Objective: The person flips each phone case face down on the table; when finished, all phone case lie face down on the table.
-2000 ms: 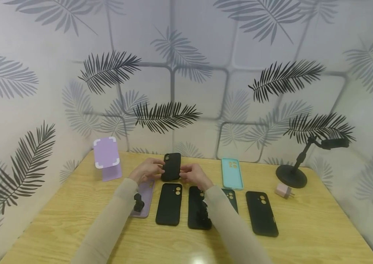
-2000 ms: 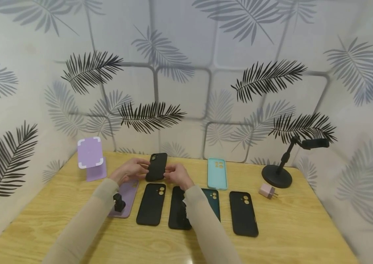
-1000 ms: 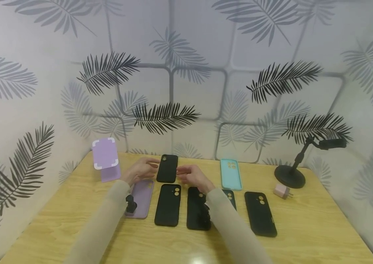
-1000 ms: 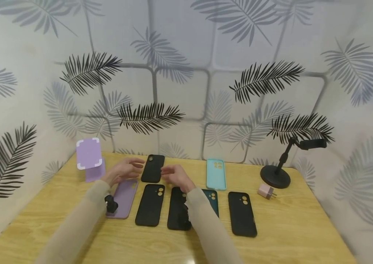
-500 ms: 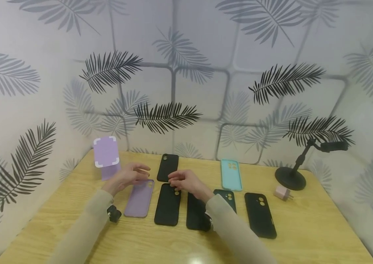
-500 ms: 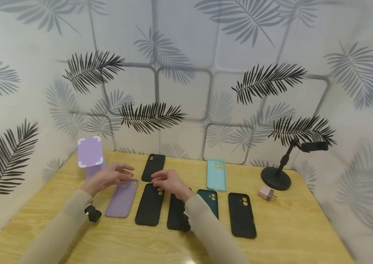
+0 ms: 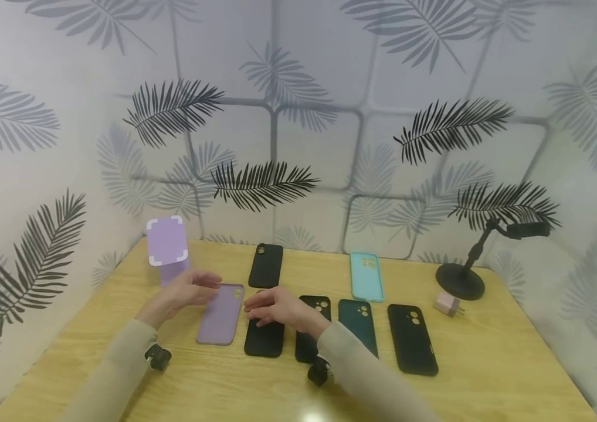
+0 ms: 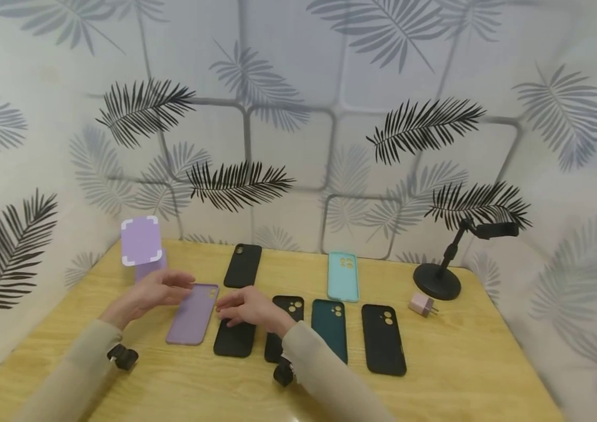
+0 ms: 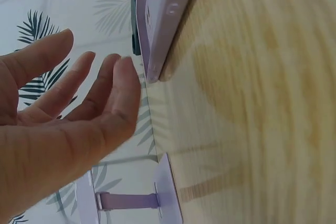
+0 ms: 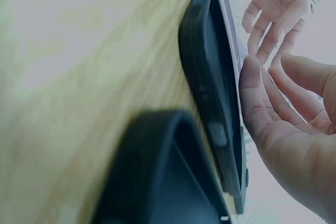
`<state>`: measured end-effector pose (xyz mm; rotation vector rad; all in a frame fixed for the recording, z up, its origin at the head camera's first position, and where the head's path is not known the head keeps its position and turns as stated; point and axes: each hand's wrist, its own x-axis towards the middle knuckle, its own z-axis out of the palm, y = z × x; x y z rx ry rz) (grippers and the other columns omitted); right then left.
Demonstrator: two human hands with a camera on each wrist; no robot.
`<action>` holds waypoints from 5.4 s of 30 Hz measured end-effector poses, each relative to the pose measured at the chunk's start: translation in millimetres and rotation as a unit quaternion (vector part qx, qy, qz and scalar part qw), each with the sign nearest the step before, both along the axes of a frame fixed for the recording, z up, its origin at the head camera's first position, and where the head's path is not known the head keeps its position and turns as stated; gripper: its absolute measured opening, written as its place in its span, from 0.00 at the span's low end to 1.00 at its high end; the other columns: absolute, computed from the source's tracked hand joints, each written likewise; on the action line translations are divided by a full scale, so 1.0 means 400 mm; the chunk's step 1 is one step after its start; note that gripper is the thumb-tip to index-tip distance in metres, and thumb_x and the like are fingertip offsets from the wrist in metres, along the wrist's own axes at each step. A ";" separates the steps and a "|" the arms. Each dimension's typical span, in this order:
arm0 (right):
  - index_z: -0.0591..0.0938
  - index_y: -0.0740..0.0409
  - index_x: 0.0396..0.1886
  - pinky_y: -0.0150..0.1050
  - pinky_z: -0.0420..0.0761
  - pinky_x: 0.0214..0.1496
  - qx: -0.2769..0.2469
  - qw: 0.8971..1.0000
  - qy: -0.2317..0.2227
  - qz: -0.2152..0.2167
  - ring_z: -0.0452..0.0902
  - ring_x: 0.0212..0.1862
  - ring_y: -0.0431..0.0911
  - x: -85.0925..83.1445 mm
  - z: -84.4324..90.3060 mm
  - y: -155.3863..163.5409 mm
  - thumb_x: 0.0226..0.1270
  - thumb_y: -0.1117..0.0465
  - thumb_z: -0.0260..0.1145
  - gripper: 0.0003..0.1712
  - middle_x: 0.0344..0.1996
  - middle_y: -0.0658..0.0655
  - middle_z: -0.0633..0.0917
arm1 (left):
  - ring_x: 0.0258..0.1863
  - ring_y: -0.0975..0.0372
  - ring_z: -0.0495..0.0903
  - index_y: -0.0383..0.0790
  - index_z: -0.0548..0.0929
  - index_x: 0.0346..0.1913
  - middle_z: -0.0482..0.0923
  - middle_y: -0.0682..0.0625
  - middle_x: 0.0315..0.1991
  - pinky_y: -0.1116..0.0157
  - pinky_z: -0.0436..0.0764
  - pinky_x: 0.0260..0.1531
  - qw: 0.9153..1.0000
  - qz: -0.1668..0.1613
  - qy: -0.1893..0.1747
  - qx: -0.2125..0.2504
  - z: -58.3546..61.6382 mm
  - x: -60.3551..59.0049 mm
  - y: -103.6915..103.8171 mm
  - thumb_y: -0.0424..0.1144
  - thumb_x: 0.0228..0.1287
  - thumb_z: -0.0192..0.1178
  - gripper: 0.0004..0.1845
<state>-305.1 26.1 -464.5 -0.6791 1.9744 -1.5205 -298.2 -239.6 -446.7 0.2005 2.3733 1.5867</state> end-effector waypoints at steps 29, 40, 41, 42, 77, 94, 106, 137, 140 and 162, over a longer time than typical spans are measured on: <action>0.74 0.72 0.63 0.39 0.87 0.44 0.016 0.999 -0.047 0.015 0.84 0.50 0.59 0.035 0.010 -0.046 0.69 0.69 0.63 0.24 0.56 0.66 0.81 | 0.52 0.47 0.75 0.24 0.60 0.68 0.63 0.26 0.60 0.51 0.86 0.45 0.995 -0.036 -0.096 0.016 -0.001 0.044 -0.034 0.21 0.63 0.55 0.31; 0.75 0.73 0.62 0.42 0.86 0.50 0.021 0.998 -0.051 0.009 0.83 0.53 0.57 0.041 0.021 -0.050 0.69 0.70 0.62 0.23 0.58 0.67 0.80 | 0.47 0.52 0.79 0.25 0.56 0.70 0.68 0.27 0.59 0.53 0.86 0.45 0.992 -0.047 -0.110 0.050 -0.003 0.024 -0.050 0.21 0.63 0.56 0.34; 0.75 0.73 0.62 0.42 0.86 0.51 0.021 0.998 -0.053 0.007 0.83 0.53 0.57 0.042 0.021 -0.051 0.69 0.70 0.62 0.23 0.58 0.67 0.80 | 0.47 0.52 0.80 0.26 0.57 0.70 0.68 0.28 0.59 0.53 0.86 0.45 0.992 -0.045 -0.108 0.055 -0.004 0.022 -0.053 0.21 0.63 0.57 0.33; 0.75 0.72 0.62 0.42 0.86 0.50 0.022 0.998 -0.053 0.005 0.83 0.53 0.57 0.042 0.021 -0.053 0.70 0.69 0.62 0.22 0.58 0.67 0.80 | 0.46 0.53 0.80 0.26 0.56 0.70 0.68 0.28 0.59 0.53 0.86 0.46 0.992 -0.047 -0.104 0.060 -0.004 0.020 -0.056 0.22 0.64 0.57 0.33; 0.71 0.56 0.69 0.49 0.84 0.55 -0.015 0.998 -0.059 0.035 0.81 0.57 0.54 0.059 0.010 -0.104 0.77 0.56 0.55 0.25 0.56 0.61 0.82 | 0.59 0.46 0.75 0.48 0.51 0.77 0.49 0.29 0.72 0.43 0.79 0.56 0.971 -0.135 -0.102 0.171 -0.001 0.009 -0.028 0.28 0.65 0.62 0.43; 0.74 0.65 0.65 0.49 0.85 0.52 -0.052 0.998 -0.024 0.005 0.85 0.49 0.50 0.055 -0.003 -0.108 0.74 0.59 0.60 0.24 0.54 0.62 0.83 | 0.64 0.43 0.70 0.51 0.50 0.78 0.52 0.29 0.71 0.44 0.81 0.54 0.981 -0.126 -0.119 0.089 -0.010 0.012 -0.018 0.33 0.63 0.66 0.46; 0.69 0.62 0.70 0.49 0.87 0.44 -0.039 0.996 -0.001 -0.084 0.86 0.40 0.58 0.065 0.006 -0.099 0.62 0.66 0.71 0.36 0.41 0.62 0.85 | 0.57 0.48 0.74 0.41 0.56 0.75 0.53 0.30 0.70 0.47 0.83 0.51 0.986 -0.084 -0.126 0.063 -0.012 0.012 -0.015 0.30 0.61 0.67 0.43; 0.77 0.74 0.58 0.34 0.86 0.25 0.028 0.996 -0.026 -0.080 0.85 0.29 0.47 0.067 0.005 -0.093 0.62 0.72 0.68 0.24 0.33 0.66 0.88 | 0.63 0.46 0.67 0.27 0.60 0.71 0.53 0.30 0.72 0.49 0.84 0.50 0.991 -0.079 -0.105 0.020 -0.009 0.027 -0.060 0.27 0.61 0.63 0.36; 0.77 0.74 0.59 0.35 0.86 0.26 0.031 0.997 -0.028 -0.068 0.86 0.31 0.48 0.067 0.008 -0.088 0.63 0.71 0.68 0.24 0.34 0.67 0.88 | 0.62 0.46 0.68 0.28 0.61 0.71 0.54 0.30 0.72 0.49 0.84 0.50 0.991 -0.080 -0.105 0.017 -0.010 0.027 -0.064 0.28 0.62 0.63 0.36; 0.81 0.66 0.57 0.38 0.87 0.35 0.011 0.997 0.048 -0.052 0.85 0.40 0.47 0.043 0.025 -0.017 0.67 0.67 0.66 0.19 0.47 0.66 0.86 | 0.48 0.53 0.81 0.27 0.73 0.63 0.76 0.31 0.57 0.57 0.85 0.45 0.999 -0.049 -0.003 -0.017 -0.007 0.021 -0.026 0.33 0.65 0.63 0.25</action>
